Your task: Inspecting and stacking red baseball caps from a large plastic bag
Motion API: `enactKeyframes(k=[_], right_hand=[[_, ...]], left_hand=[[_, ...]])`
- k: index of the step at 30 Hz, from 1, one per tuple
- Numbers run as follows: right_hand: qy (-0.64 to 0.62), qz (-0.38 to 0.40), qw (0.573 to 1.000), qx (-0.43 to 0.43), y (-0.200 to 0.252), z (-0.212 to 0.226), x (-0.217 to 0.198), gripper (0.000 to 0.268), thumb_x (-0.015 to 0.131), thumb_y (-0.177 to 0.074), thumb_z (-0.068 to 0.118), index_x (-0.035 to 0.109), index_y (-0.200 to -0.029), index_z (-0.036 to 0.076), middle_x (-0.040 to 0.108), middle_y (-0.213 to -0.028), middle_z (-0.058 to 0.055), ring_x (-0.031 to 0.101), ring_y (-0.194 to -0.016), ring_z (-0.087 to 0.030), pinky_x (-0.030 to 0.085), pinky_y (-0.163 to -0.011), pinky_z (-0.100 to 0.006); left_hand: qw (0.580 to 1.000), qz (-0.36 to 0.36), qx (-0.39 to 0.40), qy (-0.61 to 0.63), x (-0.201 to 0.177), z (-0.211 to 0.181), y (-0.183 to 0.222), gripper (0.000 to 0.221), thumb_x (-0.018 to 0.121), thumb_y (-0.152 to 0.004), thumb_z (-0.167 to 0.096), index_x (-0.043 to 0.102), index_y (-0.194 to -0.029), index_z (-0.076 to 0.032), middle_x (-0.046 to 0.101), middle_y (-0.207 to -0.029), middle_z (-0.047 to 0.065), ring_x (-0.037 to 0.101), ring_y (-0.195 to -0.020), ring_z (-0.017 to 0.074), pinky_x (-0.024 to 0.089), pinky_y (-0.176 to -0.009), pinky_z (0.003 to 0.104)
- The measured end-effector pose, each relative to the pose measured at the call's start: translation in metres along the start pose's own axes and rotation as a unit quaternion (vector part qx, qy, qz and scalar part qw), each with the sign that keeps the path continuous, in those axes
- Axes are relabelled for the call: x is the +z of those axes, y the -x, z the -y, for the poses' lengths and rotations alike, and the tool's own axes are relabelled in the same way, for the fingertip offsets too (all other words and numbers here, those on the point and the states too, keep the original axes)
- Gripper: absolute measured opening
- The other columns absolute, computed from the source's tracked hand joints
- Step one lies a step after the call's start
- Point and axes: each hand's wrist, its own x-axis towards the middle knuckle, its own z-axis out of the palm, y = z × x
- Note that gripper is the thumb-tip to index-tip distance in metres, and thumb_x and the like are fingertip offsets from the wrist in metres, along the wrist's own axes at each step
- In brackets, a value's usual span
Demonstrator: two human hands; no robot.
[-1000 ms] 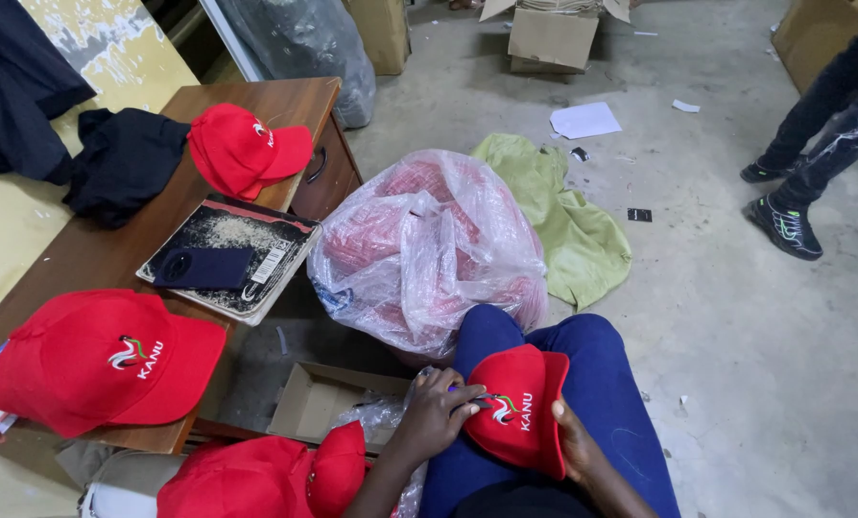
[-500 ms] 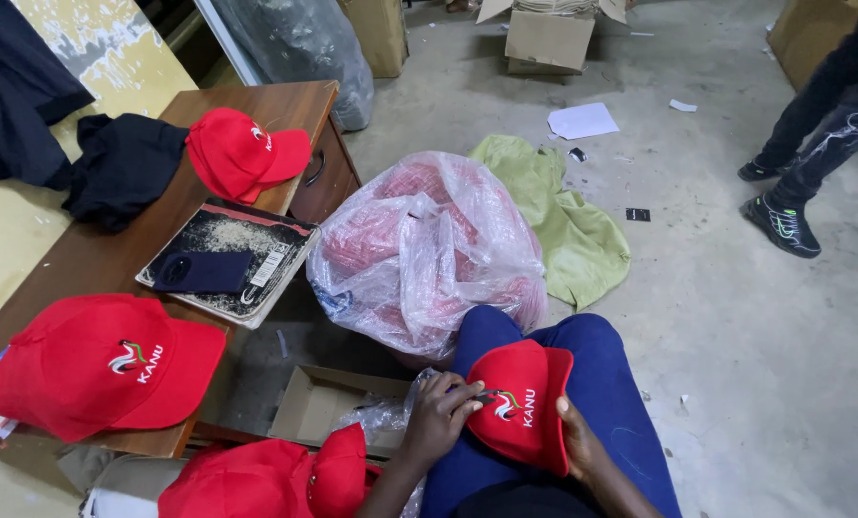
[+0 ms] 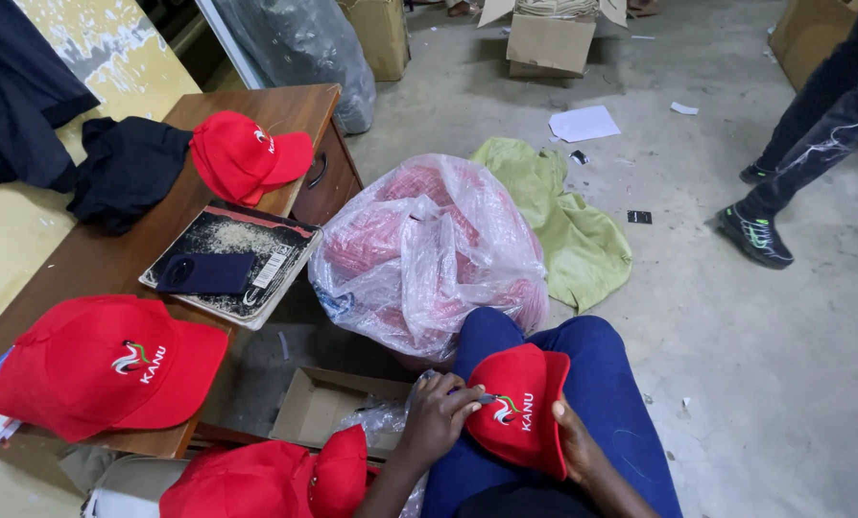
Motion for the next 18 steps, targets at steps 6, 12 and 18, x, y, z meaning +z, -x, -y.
enactKeyframes(k=[6, 12, 18], right_hand=[[0.025, -0.032, 0.999, 0.025, 0.008, 0.011, 0.018, 0.113, 0.064, -0.071, 0.043, 0.011, -0.167, 0.02, 0.035, -0.154, -0.031, 0.05, -0.132, -0.048, 0.053, -0.102, -0.066], [0.002, -0.022, 1.0, 0.015, 0.012, 0.015, 0.026, 0.106, 0.063, -0.072, 0.042, 0.022, -0.166, 0.017, 0.045, -0.153, -0.03, 0.054, -0.131, -0.049, 0.053, -0.1, -0.064], [-0.009, 0.046, 0.999, -0.015, 0.002, 0.002, 0.001, 0.099, 0.068, -0.082, 0.044, 0.021, -0.164, 0.016, 0.048, -0.148, -0.03, 0.06, -0.124, -0.046, 0.06, -0.093, -0.059]], left_hand=[[1.0, 0.028, 0.002, -0.006, -0.004, 0.001, -0.004, 0.023, 0.074, -0.094, -0.019, 0.082, -0.116, -0.016, 0.067, -0.103, 0.004, 0.056, -0.085, 0.0212, 0.042, -0.085, 0.04], [0.999, 0.003, -0.003, 0.04, -0.002, 0.0, 0.0, 0.026, 0.073, -0.093, -0.02, 0.082, -0.116, -0.014, 0.07, -0.105, 0.005, 0.061, -0.09, 0.0226, 0.044, -0.089, 0.041], [0.992, 0.022, -0.071, 0.106, 0.003, 0.0, 0.0, 0.027, 0.073, -0.093, -0.021, 0.083, -0.116, -0.013, 0.07, -0.103, 0.007, 0.063, -0.095, 0.0236, 0.048, -0.089, 0.04]])
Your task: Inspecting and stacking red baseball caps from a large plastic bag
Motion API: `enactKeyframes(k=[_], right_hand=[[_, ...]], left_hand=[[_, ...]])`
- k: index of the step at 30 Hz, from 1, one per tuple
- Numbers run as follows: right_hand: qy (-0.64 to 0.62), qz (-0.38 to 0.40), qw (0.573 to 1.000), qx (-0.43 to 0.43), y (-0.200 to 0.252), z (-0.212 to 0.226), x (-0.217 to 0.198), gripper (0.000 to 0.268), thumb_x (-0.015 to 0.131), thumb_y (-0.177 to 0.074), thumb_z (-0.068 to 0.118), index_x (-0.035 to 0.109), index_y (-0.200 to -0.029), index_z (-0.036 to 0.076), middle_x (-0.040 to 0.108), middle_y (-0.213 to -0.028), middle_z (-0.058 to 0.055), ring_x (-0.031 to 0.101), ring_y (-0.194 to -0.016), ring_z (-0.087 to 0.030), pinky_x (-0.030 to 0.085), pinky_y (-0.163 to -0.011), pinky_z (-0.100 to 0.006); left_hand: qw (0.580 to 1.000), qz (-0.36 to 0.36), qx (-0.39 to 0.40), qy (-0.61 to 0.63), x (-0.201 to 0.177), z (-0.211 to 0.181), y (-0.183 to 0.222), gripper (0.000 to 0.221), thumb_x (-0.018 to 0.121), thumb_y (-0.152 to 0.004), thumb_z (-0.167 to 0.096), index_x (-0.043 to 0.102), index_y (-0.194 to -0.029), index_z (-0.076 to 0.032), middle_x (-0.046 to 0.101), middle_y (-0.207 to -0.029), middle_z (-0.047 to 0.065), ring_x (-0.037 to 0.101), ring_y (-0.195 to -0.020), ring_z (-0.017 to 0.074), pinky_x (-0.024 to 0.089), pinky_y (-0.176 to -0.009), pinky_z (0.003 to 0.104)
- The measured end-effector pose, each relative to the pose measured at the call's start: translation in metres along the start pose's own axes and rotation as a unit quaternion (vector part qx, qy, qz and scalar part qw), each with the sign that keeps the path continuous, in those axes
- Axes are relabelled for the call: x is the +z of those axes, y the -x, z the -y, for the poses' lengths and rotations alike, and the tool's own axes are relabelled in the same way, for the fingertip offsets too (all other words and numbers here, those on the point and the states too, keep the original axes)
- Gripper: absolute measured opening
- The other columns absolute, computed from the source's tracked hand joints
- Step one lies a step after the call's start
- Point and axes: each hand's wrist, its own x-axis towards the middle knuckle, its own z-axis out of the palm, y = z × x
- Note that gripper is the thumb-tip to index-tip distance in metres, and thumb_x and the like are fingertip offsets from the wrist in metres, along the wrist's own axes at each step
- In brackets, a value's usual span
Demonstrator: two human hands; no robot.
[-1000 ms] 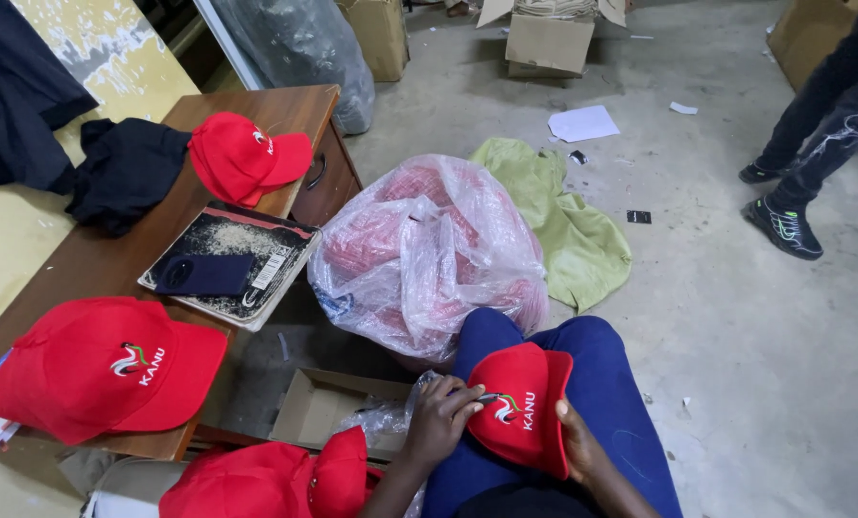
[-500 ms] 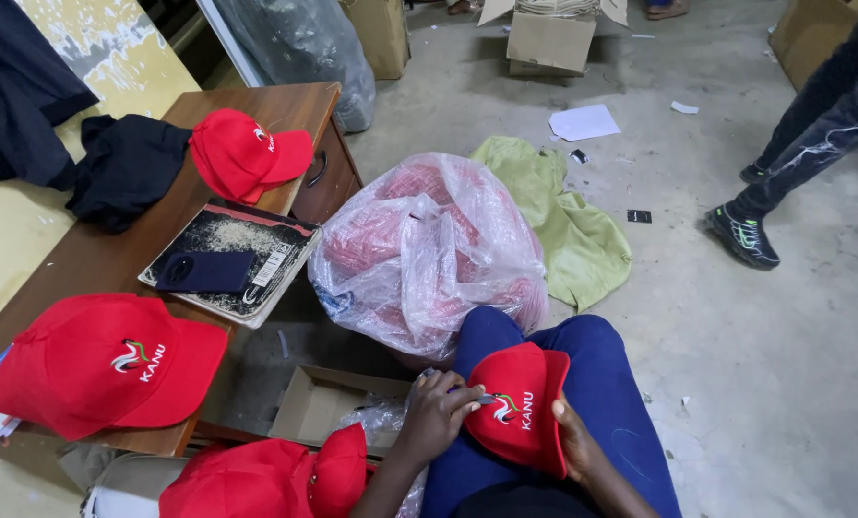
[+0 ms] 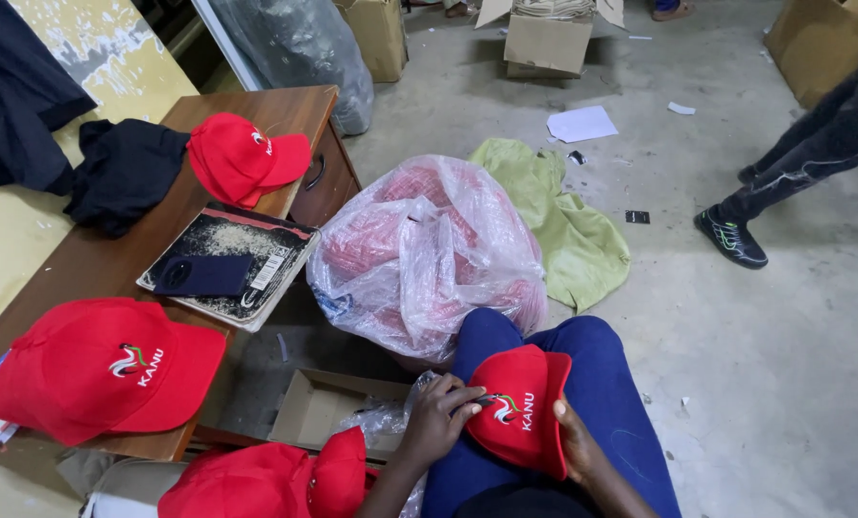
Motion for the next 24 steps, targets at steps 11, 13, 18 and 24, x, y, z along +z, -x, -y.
enactKeyframes(k=[11, 13, 18, 24], right_hand=[[0.018, -0.069, 0.997, 0.024, 0.008, 0.01, 0.023, 0.105, 0.062, -0.074, 0.038, 0.018, -0.167, 0.018, 0.038, -0.16, -0.029, 0.05, -0.136, -0.049, 0.049, -0.105, -0.065], [0.024, -0.085, 0.996, 0.03, 0.008, 0.011, 0.026, 0.108, 0.063, -0.072, 0.038, 0.016, -0.168, 0.021, 0.036, -0.162, -0.028, 0.049, -0.137, -0.049, 0.048, -0.107, -0.066], [0.027, -0.088, 0.996, 0.024, 0.009, 0.012, 0.027, 0.104, 0.059, -0.075, 0.041, 0.015, -0.167, 0.02, 0.038, -0.155, -0.029, 0.05, -0.133, -0.048, 0.051, -0.104, -0.067], [0.017, -0.093, 0.995, 0.025, 0.005, 0.007, 0.014, 0.098, 0.056, -0.079, 0.041, 0.02, -0.166, 0.016, 0.043, -0.153, -0.032, 0.053, -0.129, -0.048, 0.052, -0.101, -0.066]], left_hand=[[0.996, -0.019, 0.038, -0.084, 0.009, -0.002, 0.004, 0.027, 0.07, -0.096, -0.021, 0.079, -0.12, -0.014, 0.067, -0.104, 0.007, 0.059, -0.092, 0.0241, 0.043, -0.084, 0.041], [0.996, -0.017, 0.025, -0.084, 0.013, -0.003, 0.005, 0.028, 0.07, -0.097, -0.023, 0.079, -0.122, -0.014, 0.067, -0.104, 0.008, 0.06, -0.094, 0.0241, 0.042, -0.084, 0.041], [0.998, -0.035, -0.027, 0.036, 0.018, -0.012, 0.007, 0.028, 0.073, -0.096, -0.019, 0.08, -0.12, -0.009, 0.066, -0.097, 0.005, 0.061, -0.086, 0.0189, 0.05, -0.077, 0.034], [0.996, -0.079, 0.032, -0.005, 0.018, -0.009, 0.005, 0.029, 0.075, -0.092, -0.016, 0.08, -0.119, -0.009, 0.069, -0.102, 0.008, 0.064, -0.09, 0.0235, 0.05, -0.084, 0.039]])
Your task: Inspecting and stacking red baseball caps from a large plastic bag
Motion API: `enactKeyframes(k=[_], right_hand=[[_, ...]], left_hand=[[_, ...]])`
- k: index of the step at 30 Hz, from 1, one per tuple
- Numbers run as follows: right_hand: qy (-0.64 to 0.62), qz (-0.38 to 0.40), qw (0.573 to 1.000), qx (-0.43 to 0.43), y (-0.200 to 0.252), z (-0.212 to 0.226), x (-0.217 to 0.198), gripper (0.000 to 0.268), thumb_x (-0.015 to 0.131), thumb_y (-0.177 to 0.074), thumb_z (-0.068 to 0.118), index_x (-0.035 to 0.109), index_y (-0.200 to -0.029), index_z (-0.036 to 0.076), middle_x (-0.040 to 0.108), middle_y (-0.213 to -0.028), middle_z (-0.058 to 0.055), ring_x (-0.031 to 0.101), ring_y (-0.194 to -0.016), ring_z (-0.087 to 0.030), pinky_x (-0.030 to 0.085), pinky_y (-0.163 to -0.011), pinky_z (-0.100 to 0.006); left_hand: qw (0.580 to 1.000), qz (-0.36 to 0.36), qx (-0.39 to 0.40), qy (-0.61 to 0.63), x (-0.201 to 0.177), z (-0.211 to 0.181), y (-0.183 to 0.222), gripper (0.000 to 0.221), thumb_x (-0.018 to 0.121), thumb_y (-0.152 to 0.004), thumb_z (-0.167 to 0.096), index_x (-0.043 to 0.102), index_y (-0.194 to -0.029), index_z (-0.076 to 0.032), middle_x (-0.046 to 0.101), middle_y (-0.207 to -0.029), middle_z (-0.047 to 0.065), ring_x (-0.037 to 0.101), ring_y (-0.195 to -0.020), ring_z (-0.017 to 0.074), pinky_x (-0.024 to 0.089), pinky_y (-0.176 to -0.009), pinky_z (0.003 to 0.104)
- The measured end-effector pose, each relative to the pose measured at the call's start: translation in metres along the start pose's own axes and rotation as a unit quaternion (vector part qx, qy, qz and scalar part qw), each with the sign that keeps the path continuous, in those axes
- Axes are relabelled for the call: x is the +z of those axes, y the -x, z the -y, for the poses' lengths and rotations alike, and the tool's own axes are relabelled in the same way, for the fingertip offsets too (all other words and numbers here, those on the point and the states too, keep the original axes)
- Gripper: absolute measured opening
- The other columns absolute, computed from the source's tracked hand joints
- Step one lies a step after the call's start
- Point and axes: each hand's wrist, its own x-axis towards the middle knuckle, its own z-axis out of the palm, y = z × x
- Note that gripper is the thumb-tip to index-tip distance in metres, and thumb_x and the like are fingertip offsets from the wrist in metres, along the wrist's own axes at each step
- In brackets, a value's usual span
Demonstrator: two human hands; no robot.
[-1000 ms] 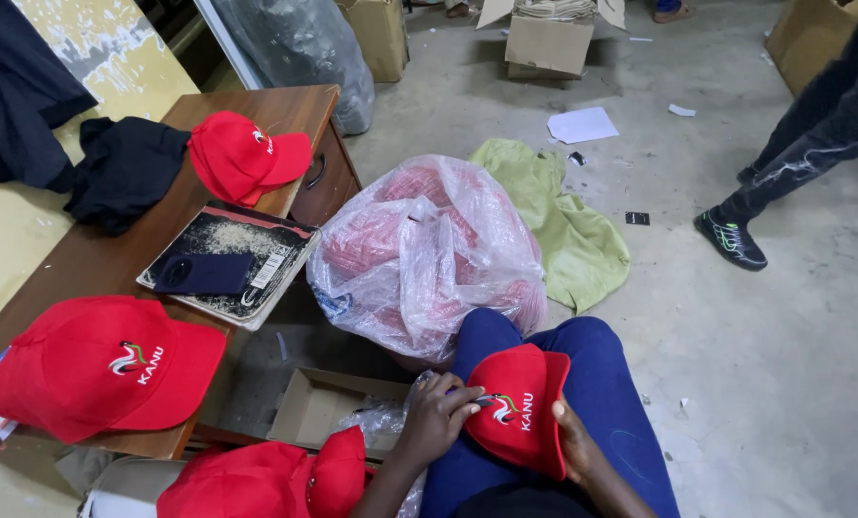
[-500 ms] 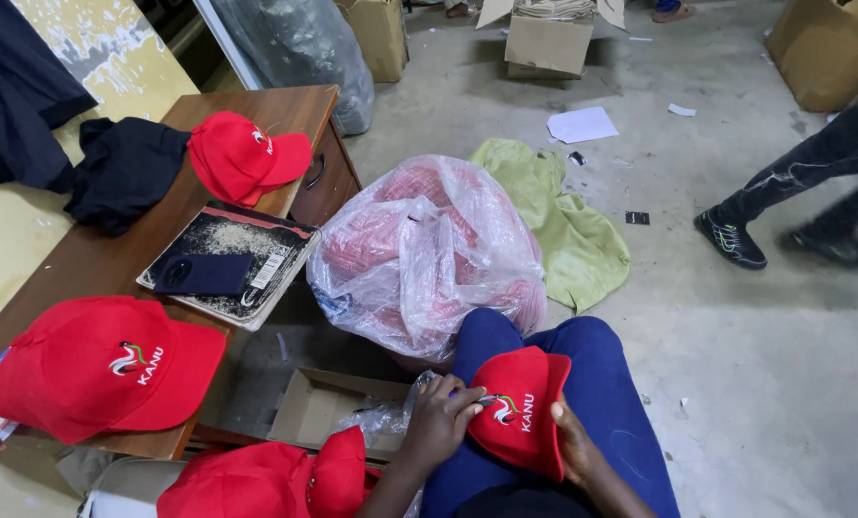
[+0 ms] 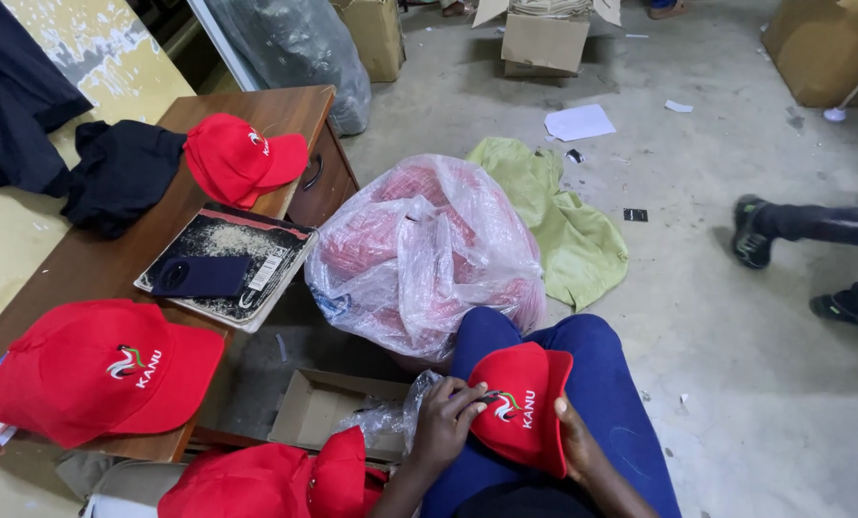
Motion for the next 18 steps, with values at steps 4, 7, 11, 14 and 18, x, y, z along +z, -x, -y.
enactKeyframes(k=[4, 7, 11, 14, 18], right_hand=[[-0.005, -0.015, 1.0, 0.007, -0.001, 0.002, 0.001, 0.101, 0.056, -0.077, 0.04, 0.017, -0.167, 0.017, 0.038, -0.156, -0.032, 0.048, -0.135, -0.051, 0.048, -0.105, -0.069], [0.027, -0.008, 1.0, 0.001, 0.002, 0.005, 0.007, 0.109, 0.06, -0.072, 0.044, 0.014, -0.167, 0.018, 0.036, -0.155, -0.03, 0.049, -0.134, -0.05, 0.052, -0.102, -0.069], [0.024, 0.008, 1.0, -0.013, 0.006, 0.007, 0.009, 0.108, 0.058, -0.073, 0.041, 0.012, -0.169, 0.021, 0.035, -0.159, -0.03, 0.047, -0.137, -0.051, 0.048, -0.106, -0.07], [0.021, -0.004, 1.0, -0.009, 0.006, 0.007, 0.013, 0.105, 0.056, -0.076, 0.039, 0.012, -0.169, 0.021, 0.033, -0.161, -0.029, 0.045, -0.139, -0.052, 0.045, -0.108, -0.07], [0.006, -0.014, 1.0, -0.001, 0.01, 0.011, 0.019, 0.106, 0.057, -0.074, 0.036, 0.012, -0.169, 0.023, 0.032, -0.161, -0.028, 0.042, -0.14, -0.051, 0.045, -0.108, -0.071]], left_hand=[[0.999, -0.011, 0.027, -0.022, 0.003, 0.003, 0.001, 0.026, 0.077, -0.09, -0.015, 0.081, -0.115, -0.009, 0.07, -0.102, 0.009, 0.063, -0.086, 0.0236, 0.047, -0.083, 0.04], [1.0, -0.016, 0.016, -0.021, 0.003, 0.0, 0.001, 0.026, 0.077, -0.09, -0.015, 0.08, -0.115, -0.009, 0.07, -0.101, 0.007, 0.063, -0.087, 0.0223, 0.046, -0.085, 0.039], [1.0, -0.018, 0.0, -0.017, 0.006, 0.001, 0.003, 0.027, 0.076, -0.091, -0.015, 0.081, -0.117, -0.009, 0.069, -0.101, 0.007, 0.061, -0.087, 0.0229, 0.047, -0.082, 0.038], [0.999, -0.027, 0.0, -0.018, 0.003, -0.001, 0.002, 0.027, 0.075, -0.091, -0.014, 0.08, -0.117, -0.008, 0.069, -0.101, 0.008, 0.061, -0.087, 0.0235, 0.048, -0.082, 0.039], [0.998, -0.043, 0.017, -0.039, 0.003, -0.007, 0.001, 0.025, 0.076, -0.09, -0.011, 0.08, -0.114, -0.008, 0.071, -0.101, 0.009, 0.064, -0.087, 0.0248, 0.047, -0.082, 0.04]])
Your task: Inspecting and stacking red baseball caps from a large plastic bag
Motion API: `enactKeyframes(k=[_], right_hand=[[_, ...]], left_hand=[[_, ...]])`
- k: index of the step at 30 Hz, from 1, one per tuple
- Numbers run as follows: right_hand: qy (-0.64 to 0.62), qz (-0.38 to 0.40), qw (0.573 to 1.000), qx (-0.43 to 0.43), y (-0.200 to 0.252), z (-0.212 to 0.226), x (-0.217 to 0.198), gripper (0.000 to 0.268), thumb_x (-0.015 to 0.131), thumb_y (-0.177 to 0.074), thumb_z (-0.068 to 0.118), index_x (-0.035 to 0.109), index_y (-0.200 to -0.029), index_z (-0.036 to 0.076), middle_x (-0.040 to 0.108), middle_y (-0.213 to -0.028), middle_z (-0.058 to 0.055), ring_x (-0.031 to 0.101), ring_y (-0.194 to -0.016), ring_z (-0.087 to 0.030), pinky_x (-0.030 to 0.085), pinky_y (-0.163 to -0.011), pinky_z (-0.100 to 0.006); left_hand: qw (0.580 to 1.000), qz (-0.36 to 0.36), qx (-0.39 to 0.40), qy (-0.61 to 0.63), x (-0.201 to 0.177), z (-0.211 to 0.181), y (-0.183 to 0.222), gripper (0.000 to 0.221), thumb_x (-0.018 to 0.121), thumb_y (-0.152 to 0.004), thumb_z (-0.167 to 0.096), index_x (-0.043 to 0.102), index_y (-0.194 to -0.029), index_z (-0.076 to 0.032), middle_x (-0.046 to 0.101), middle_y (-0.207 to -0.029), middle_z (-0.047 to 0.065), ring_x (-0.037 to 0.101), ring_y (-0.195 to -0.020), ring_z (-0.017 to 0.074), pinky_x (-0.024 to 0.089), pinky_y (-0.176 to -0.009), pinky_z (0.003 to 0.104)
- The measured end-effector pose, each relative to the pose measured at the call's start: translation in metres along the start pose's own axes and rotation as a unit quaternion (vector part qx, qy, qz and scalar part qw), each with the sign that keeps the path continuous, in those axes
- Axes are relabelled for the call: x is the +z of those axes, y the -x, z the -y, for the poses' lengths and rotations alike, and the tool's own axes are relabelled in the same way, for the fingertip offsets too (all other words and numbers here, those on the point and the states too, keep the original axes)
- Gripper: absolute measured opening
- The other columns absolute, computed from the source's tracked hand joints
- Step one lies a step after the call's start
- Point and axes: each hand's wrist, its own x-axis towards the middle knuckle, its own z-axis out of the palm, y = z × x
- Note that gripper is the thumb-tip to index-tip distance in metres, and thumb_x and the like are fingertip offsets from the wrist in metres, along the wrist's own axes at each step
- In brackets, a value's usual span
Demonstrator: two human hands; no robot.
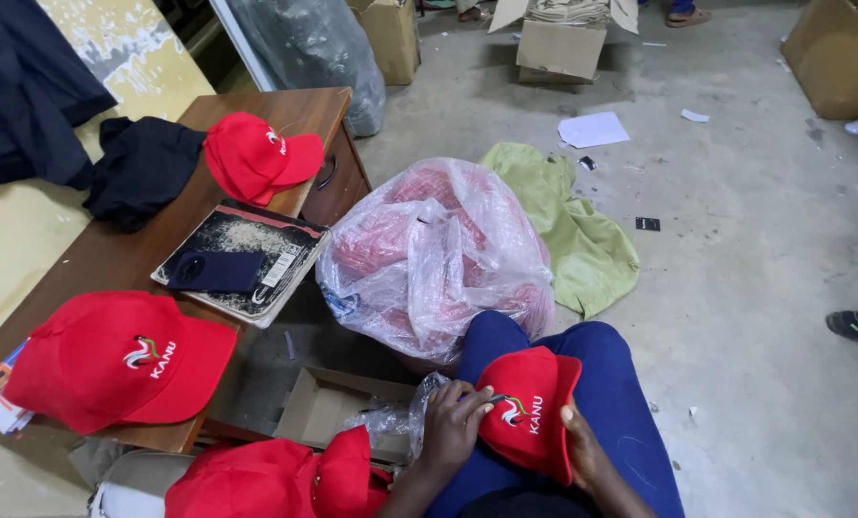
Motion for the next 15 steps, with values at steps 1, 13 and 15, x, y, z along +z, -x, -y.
enactKeyframes(k=[1, 13, 15], right_hand=[[-0.001, -0.002, 1.0, -0.002, -0.001, -0.001, 0.0, 0.106, 0.057, -0.074, 0.036, 0.012, -0.169, 0.023, 0.032, -0.161, -0.028, 0.042, -0.14, -0.051, 0.045, -0.108, -0.071], [0.009, -0.005, 1.0, 0.004, -0.012, -0.01, -0.02, 0.099, 0.055, -0.078, 0.042, 0.018, -0.166, 0.016, 0.041, -0.152, -0.032, 0.052, -0.131, -0.05, 0.052, -0.1, -0.067], [0.002, -0.025, 1.0, 0.006, -0.011, -0.011, -0.023, 0.094, 0.049, -0.082, 0.047, 0.023, -0.164, 0.008, 0.038, -0.159, -0.033, 0.047, -0.138, -0.055, 0.047, -0.106, -0.071]], left_hand=[[1.0, 0.002, 0.001, 0.002, 0.002, 0.004, 0.0, 0.025, 0.076, -0.09, -0.011, 0.08, -0.114, -0.008, 0.071, -0.101, 0.009, 0.064, -0.087, 0.0248, 0.047, -0.082, 0.04], [0.998, 0.017, 0.015, -0.064, 0.012, 0.013, 0.002, 0.03, 0.079, -0.086, -0.01, 0.081, -0.116, -0.013, 0.071, -0.101, 0.009, 0.065, -0.087, 0.0236, 0.045, -0.08, 0.041], [0.997, -0.005, -0.042, 0.061, 0.006, 0.004, 0.001, 0.03, 0.074, -0.091, -0.01, 0.078, -0.12, -0.007, 0.068, -0.098, 0.007, 0.064, -0.082, 0.0216, 0.053, -0.073, 0.035]])
